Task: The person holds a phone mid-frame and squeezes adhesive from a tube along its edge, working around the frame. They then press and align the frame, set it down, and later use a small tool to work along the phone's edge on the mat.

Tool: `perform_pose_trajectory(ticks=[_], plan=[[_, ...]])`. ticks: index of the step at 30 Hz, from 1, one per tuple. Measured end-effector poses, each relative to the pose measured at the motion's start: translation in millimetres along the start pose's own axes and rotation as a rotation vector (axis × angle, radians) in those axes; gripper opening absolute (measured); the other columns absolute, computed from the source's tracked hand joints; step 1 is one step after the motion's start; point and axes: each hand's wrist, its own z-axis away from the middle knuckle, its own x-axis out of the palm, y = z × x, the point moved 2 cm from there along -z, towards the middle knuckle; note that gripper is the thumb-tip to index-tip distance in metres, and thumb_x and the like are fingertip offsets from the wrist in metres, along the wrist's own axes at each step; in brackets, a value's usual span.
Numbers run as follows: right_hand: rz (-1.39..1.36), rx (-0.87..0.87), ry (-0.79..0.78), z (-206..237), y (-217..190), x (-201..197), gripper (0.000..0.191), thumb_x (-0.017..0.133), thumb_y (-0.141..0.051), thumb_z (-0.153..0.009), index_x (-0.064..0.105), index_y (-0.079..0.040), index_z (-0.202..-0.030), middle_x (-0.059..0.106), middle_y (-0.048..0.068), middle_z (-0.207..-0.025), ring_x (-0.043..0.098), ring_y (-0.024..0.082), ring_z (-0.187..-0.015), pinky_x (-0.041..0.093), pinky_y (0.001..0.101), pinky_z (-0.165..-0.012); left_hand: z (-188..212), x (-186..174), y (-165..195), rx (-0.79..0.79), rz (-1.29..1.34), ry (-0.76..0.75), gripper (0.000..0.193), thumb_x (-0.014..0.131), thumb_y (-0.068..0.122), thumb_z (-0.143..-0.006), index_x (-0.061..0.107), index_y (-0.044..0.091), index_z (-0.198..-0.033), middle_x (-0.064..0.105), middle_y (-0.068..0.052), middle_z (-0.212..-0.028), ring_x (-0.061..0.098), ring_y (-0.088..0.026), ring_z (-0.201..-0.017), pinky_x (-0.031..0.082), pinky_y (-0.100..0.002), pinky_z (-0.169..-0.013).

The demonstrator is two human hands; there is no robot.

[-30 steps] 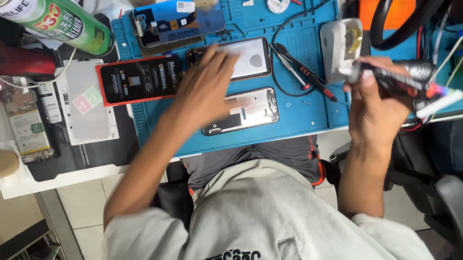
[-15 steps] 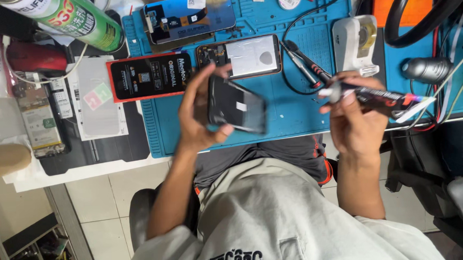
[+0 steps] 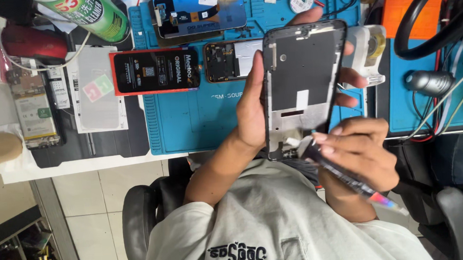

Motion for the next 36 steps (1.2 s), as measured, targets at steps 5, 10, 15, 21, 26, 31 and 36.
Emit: perform_pose_trajectory(ticks=[5, 10, 15, 21, 26, 31, 36], plan=[[0.022, -0.087, -0.074, 0.6, -6.9, 16.1, 0.027, 0.084, 0.004, -0.066, 0.072, 0.000, -0.091, 0.074, 0.014, -0.091, 0.064, 0.027, -0.092, 0.051, 0.0335, -0.084, 8.9, -6.1, -0.9, -0.031, 0.116, -0.023, 0.070, 0.032, 0.061, -0.113, 0.014, 0.015, -0.163, 0.046, -0.022, -0.142, 0.056, -0.044, -0.122, 0.055, -0.053, -0.102], [0.035, -0.057, -0.101, 3.0, -8.4, 15.2, 0.028, 0.088, 0.002, -0.068, 0.073, 0.001, -0.091, 0.073, 0.012, -0.088, 0.066, 0.026, -0.093, 0.052, 0.0336, -0.084, 11.7, -10.6, -1.7, -0.018, 0.051, 0.022, 0.070, 0.029, 0.060, -0.115, 0.013, 0.012, -0.163, 0.043, -0.023, -0.142, 0.054, -0.046, -0.120, 0.054, -0.053, -0.100], [0.065, 0.035, -0.172, 5.6, -5.1, 15.7, 0.027, 0.089, 0.005, -0.070, 0.073, 0.002, -0.092, 0.074, 0.013, -0.091, 0.064, 0.026, -0.097, 0.053, 0.0316, -0.084, 9.7, -20.6, -1.7, -0.018, 0.064, 0.043, 0.071, 0.027, 0.059, -0.113, 0.012, 0.014, -0.165, 0.043, -0.024, -0.146, 0.054, -0.047, -0.123, 0.054, -0.056, -0.099], [0.015, 0.099, -0.187, 2.7, -4.1, 11.5, 0.030, 0.089, 0.006, -0.070, 0.073, 0.001, -0.095, 0.074, 0.012, -0.096, 0.064, 0.025, -0.100, 0.053, 0.0298, -0.089, 6.6, -24.9, -6.3, -0.021, 0.089, 0.041, 0.071, 0.027, 0.060, -0.113, 0.012, 0.015, -0.166, 0.044, -0.022, -0.146, 0.054, -0.046, -0.124, 0.054, -0.056, -0.101], [0.040, 0.154, -0.158, 2.6, -4.4, 8.8, 0.027, 0.085, 0.004, -0.066, 0.071, 0.002, -0.088, 0.073, 0.014, -0.090, 0.064, 0.026, -0.096, 0.053, 0.0322, -0.088, 8.8, -21.9, -8.3, -0.020, 0.044, 0.044, 0.070, 0.028, 0.060, -0.116, 0.012, 0.013, -0.164, 0.043, -0.022, -0.144, 0.052, -0.045, -0.123, 0.054, -0.054, -0.102], [0.077, 0.070, -0.080, 5.0, -2.5, 8.9, 0.024, 0.085, 0.001, -0.064, 0.072, 0.001, -0.084, 0.074, 0.012, -0.085, 0.065, 0.025, -0.091, 0.049, 0.0324, -0.084, 5.2, -22.4, -14.6, -0.046, 0.102, -0.034, 0.074, 0.033, 0.059, -0.111, 0.011, 0.016, -0.167, 0.040, -0.022, -0.148, 0.052, -0.047, -0.128, 0.054, -0.054, -0.102], [0.161, -0.002, -0.163, 7.7, -9.6, 7.1, 0.027, 0.086, -0.004, -0.067, 0.073, 0.002, -0.090, 0.076, 0.015, -0.090, 0.064, 0.025, -0.090, 0.045, 0.0288, -0.083, 4.0, -24.4, -18.5, -0.059, 0.175, -0.095, 0.072, 0.036, 0.059, -0.111, 0.013, 0.015, -0.162, 0.040, -0.023, -0.143, 0.051, -0.047, -0.125, 0.055, -0.053, -0.102]])
